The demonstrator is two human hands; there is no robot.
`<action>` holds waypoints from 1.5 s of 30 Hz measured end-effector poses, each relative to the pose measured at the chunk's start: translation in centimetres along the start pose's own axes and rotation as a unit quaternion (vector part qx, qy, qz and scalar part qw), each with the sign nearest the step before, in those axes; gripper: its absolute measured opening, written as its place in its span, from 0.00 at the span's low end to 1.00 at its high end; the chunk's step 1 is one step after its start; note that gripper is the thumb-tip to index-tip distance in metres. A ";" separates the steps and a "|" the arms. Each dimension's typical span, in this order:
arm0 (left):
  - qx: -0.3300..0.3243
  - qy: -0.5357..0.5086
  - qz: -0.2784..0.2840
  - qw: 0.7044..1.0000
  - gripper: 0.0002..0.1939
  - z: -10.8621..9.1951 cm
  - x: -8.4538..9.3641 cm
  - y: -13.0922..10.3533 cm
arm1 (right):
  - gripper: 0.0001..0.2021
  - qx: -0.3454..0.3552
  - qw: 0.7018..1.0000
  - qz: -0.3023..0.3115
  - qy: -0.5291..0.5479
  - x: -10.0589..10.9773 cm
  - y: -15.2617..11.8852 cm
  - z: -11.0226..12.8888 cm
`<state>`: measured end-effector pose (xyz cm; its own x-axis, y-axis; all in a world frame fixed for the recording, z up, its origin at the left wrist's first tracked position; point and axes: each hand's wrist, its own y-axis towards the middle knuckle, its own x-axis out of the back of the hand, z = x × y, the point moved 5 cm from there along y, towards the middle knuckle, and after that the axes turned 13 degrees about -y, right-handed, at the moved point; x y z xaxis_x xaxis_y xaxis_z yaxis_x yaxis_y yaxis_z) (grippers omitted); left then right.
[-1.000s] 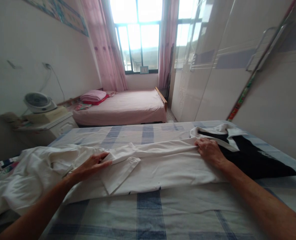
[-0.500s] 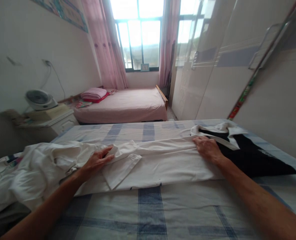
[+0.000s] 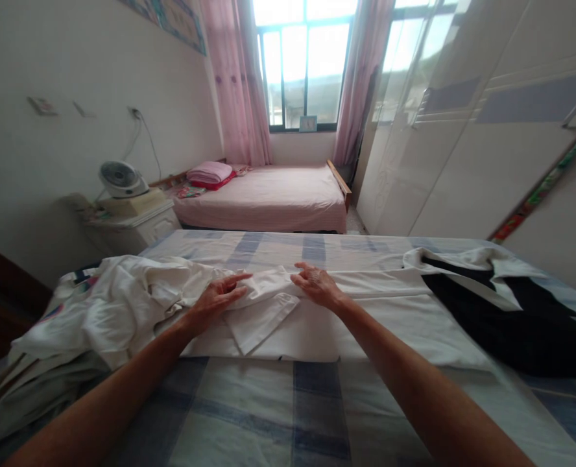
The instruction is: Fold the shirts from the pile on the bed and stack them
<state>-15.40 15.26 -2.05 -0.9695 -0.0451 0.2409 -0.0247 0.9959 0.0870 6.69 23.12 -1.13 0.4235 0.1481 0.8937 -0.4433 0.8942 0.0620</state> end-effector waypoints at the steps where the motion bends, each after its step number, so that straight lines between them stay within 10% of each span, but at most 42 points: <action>1: -0.010 0.012 0.010 1.000 0.23 -0.3 0.0 -0.2 | 0.22 -0.010 1.000 -0.001 -0.003 -0.5 0.5 0.4; 15: 0.116 -0.166 0.003 0.979 0.23 -0.3 0.2 -2.5 | 0.23 -0.059 0.997 -0.041 0.021 -2.5 3.2 0.5; 24: 0.113 -0.037 0.006 0.993 0.17 -0.9 0.5 -4.1 | 0.17 -0.057 0.995 -0.060 -0.048 -1.7 1.9 1.3; 33: -0.178 0.387 -0.020 0.905 0.19 -2.1 0.1 -1.9 | 0.24 0.137 0.964 -0.091 -0.209 -2.8 -0.7 5.7; 39: -0.111 0.313 -0.151 0.931 0.20 -0.4 5.0 0.8 | 0.27 0.118 0.963 -0.064 -0.233 -6.0 -1.4 3.8; 45: -0.060 0.241 -0.125 0.961 0.18 1.7 6.7 3.0 | 0.28 0.123 0.963 -0.054 -0.236 -6.5 -1.6 3.5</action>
<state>-22.39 18.04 -1.84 -0.7109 -0.3413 0.6149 -0.1859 0.9344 0.3037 1.84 19.23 -5.49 0.0973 -0.1992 0.9751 -0.6147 0.7585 0.2163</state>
